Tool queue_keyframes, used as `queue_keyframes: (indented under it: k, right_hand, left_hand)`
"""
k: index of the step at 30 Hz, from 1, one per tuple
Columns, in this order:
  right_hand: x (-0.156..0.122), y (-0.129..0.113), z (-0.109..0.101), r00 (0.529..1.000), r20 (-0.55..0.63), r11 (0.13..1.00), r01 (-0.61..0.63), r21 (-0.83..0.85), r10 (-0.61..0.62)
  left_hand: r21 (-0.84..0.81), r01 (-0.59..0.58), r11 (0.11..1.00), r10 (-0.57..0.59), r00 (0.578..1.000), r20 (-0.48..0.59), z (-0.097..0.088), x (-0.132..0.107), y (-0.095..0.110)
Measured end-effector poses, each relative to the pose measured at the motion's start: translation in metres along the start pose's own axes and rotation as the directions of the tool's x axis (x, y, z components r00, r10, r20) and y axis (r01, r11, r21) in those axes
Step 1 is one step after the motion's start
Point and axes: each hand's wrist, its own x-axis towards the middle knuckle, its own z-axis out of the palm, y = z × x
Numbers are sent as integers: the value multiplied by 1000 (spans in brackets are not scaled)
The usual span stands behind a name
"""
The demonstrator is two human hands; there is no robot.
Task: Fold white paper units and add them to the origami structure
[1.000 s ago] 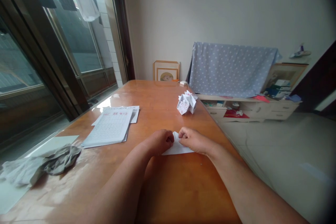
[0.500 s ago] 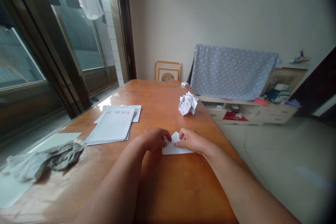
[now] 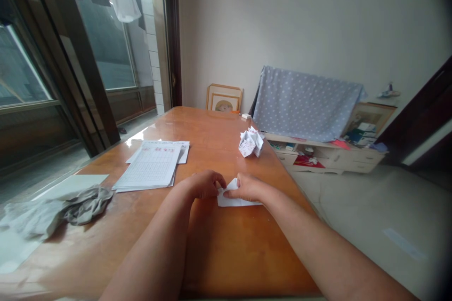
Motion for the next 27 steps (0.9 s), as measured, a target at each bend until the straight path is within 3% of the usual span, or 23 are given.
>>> queue_keyframes:
  k: [6,15,21,27]
  right_hand:
    - [3,-16,-2,993,21,991,-114,-70,116]
    - [4,-30,3,990,-31,979,-138,-153,134]
    - [1,-17,-10,986,151,997,-74,-1,74]
    - [-2,-13,-21,979,190,996,-63,-71,75]
  left_hand:
    - [-8,23,1000,-23,1000,-12,-1,1,0]
    - [-29,44,999,-46,996,-71,-1,1,1]
    - [-35,53,998,-57,989,-133,3,2,8]
    - [-15,58,998,-60,989,-137,6,4,6]
